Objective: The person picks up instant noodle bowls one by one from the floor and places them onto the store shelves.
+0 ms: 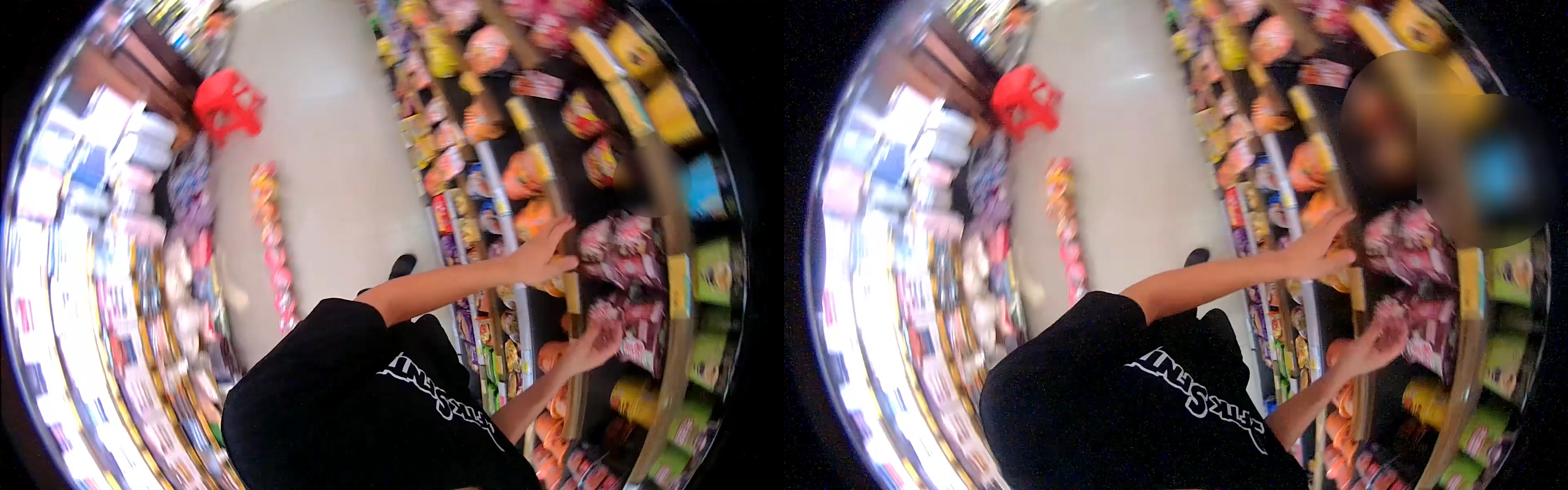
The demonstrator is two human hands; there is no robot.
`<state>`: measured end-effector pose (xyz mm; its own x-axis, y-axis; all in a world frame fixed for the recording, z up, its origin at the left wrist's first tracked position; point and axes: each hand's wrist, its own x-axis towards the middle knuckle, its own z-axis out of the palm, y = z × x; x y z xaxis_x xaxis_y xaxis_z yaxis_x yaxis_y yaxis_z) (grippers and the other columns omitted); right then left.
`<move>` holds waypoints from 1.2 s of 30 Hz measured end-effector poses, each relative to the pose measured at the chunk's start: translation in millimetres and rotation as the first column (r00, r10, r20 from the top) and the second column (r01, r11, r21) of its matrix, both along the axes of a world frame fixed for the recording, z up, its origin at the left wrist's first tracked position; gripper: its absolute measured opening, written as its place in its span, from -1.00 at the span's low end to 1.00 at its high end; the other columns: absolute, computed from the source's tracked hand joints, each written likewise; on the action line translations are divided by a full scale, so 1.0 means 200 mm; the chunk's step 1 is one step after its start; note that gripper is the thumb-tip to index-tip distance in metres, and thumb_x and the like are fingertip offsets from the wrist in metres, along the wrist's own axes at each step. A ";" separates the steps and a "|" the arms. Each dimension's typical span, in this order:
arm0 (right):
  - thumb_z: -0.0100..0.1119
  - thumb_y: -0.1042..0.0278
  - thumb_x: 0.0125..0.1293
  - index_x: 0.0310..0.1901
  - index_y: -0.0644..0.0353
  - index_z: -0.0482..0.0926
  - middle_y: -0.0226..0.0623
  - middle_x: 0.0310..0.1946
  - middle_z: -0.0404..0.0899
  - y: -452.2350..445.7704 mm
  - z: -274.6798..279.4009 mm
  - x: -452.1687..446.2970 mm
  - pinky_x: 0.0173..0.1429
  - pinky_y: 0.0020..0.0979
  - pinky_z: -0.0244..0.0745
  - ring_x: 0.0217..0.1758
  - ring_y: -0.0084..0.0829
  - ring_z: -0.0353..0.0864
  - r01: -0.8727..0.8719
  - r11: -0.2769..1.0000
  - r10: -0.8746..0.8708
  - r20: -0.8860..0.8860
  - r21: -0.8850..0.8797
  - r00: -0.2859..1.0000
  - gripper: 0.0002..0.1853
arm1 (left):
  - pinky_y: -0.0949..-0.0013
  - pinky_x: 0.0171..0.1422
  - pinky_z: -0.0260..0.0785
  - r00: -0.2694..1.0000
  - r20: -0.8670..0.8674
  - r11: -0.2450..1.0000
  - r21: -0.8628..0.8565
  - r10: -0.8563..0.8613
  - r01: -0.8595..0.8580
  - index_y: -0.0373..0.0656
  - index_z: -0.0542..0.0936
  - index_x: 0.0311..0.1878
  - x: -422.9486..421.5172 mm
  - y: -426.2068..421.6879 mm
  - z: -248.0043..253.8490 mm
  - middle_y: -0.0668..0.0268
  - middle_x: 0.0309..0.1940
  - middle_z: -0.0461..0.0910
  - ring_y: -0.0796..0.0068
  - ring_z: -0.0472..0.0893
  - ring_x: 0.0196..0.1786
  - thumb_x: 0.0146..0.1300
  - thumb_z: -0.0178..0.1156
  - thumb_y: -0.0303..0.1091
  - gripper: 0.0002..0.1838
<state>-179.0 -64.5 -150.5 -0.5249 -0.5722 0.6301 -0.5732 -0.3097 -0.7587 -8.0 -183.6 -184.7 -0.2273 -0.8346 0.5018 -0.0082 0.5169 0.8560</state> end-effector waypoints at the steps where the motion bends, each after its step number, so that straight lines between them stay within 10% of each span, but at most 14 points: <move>1: 0.08 0.56 0.24 0.07 0.32 0.33 -0.26 -0.12 0.42 0.00 -0.01 -0.01 0.00 -0.47 0.42 -0.09 -0.46 0.40 -0.040 0.999 0.041 0.054 -0.012 0.998 -0.65 | 0.17 0.38 0.01 0.998 -0.048 0.998 -0.034 0.050 -0.052 -0.34 0.13 0.24 0.08 0.08 -0.15 -0.10 0.23 0.14 -0.01 0.17 0.31 0.22 0.10 -0.02 -0.29; 4: 0.10 0.45 0.28 0.04 0.35 0.33 -0.17 -0.09 0.39 0.01 0.08 0.19 0.00 -0.40 0.43 -0.12 -0.39 0.43 0.229 0.958 -0.202 -0.160 0.175 0.966 -0.66 | 0.16 0.36 0.06 0.975 0.098 0.936 0.276 0.199 -0.219 -0.40 0.23 0.19 0.42 0.41 -0.69 -0.14 0.15 0.27 -0.05 0.24 0.27 0.23 0.07 -0.01 -0.32; 7: 0.17 0.44 0.23 0.00 0.33 0.37 -0.19 -0.13 0.42 0.01 -0.15 0.18 0.00 -0.38 0.40 -0.11 -0.39 0.43 0.006 0.988 0.012 -0.119 0.154 0.993 -0.66 | 0.07 0.21 0.24 0.800 0.535 0.437 0.672 0.271 -0.598 -0.37 0.32 0.15 0.87 0.92 -1.30 -0.15 0.11 0.35 -0.04 0.39 0.16 0.24 -0.04 0.12 -0.31; 9: 0.17 0.49 0.20 -0.06 0.31 0.40 -0.26 -0.18 0.42 0.04 -0.29 0.29 -0.03 -0.43 0.38 -0.13 -0.43 0.42 -0.183 0.949 0.207 -0.073 0.255 0.976 -0.72 | 0.07 0.19 0.27 0.662 0.748 0.463 0.572 0.044 -0.677 -0.14 0.36 0.20 1.24 1.32 -1.34 -0.14 0.05 0.40 -0.07 0.43 0.08 0.27 -0.08 0.01 -0.46; 12: 0.19 0.42 0.16 -0.05 0.34 0.36 -0.31 -0.24 0.38 0.12 -0.49 0.58 -0.08 -0.48 0.35 -0.20 -0.49 0.37 -0.452 0.672 0.545 0.022 0.587 0.838 -0.65 | -0.03 0.19 0.24 0.615 0.774 -0.210 0.633 0.154 -0.745 -0.32 0.35 0.13 1.60 1.89 -1.69 -0.17 0.02 0.44 -0.18 0.40 0.11 0.33 -0.26 0.08 -0.38; 13: 0.22 0.39 0.15 0.00 0.32 0.33 -0.31 -0.22 0.37 0.16 -0.56 0.69 -0.06 -0.44 0.34 -0.20 -0.47 0.36 -0.571 0.432 0.598 0.252 0.699 0.761 -0.58 | -0.04 0.19 0.23 0.566 0.802 -0.308 0.597 0.193 -0.741 -0.39 0.38 0.08 1.64 2.05 -1.68 -0.19 0.01 0.44 -0.19 0.40 0.11 0.34 -0.29 0.09 -0.35; 14: 0.23 0.35 0.13 0.07 0.31 0.30 -0.19 -0.15 0.38 0.21 -0.66 0.76 0.00 -0.38 0.34 -0.12 -0.35 0.40 -0.489 0.299 0.744 0.120 0.820 0.657 -0.51 | -0.05 0.19 0.21 0.514 0.828 -0.402 0.560 0.225 -0.725 -0.45 0.40 0.03 1.66 2.20 -1.67 -0.21 0.00 0.44 -0.21 0.40 0.11 0.34 -0.31 0.10 -0.32; 17: 0.22 0.22 0.12 0.23 0.35 0.18 0.10 0.18 0.27 0.36 -0.80 1.01 0.29 -0.23 0.19 0.25 -0.04 0.28 -0.309 -0.086 0.991 0.112 0.947 0.069 -0.30 | -0.03 0.20 0.20 0.389 0.883 -0.369 0.464 0.263 -0.805 -0.45 0.42 -0.02 1.64 2.65 -2.04 -0.27 -0.07 0.46 -0.23 0.42 0.07 0.33 -0.29 0.12 -0.32; 20: 0.17 0.15 0.14 0.18 0.38 0.25 0.12 0.09 0.34 0.56 -0.96 1.28 0.25 -0.21 0.22 0.18 -0.01 0.33 -0.200 -0.308 0.950 0.312 0.930 -0.014 -0.35 | -0.03 0.19 0.20 0.516 0.784 -0.378 0.619 0.344 -0.689 -0.47 0.43 -0.04 1.54 2.75 -1.71 -0.32 -0.07 0.44 -0.22 0.42 0.07 0.32 -0.27 0.12 -0.31; 26: 0.17 0.19 0.13 0.13 0.34 0.31 0.07 0.02 0.41 0.88 -1.32 1.81 0.13 -0.23 0.35 0.03 -0.04 0.46 -0.065 -0.411 0.895 0.389 0.909 -0.219 -0.42 | 0.02 0.12 0.27 0.570 0.721 -0.473 0.690 0.394 -0.548 -0.40 0.51 -0.16 1.34 3.25 -2.10 -0.25 -0.17 0.49 -0.18 0.47 -0.03 0.28 -0.12 0.05 -0.43; 36: 0.14 0.12 0.10 -0.02 0.33 0.44 0.07 -0.11 0.50 1.76 -2.76 2.55 0.06 -0.21 0.37 -0.03 -0.07 0.50 0.332 -0.574 0.702 0.658 0.749 -0.271 -0.50 | 0.08 0.11 0.29 0.527 0.682 -0.693 0.686 0.507 -0.220 -0.45 0.46 -0.06 1.48 3.87 -2.83 -0.19 -0.15 0.50 -0.08 0.49 -0.03 0.23 -0.03 0.01 -0.43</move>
<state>330.4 287.5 -702.7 0.5216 0.2253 -0.8229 -0.6329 -0.5447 -0.5503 287.5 591.0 -751.1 0.4760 0.2062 -0.8549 0.5843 -0.8007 0.1322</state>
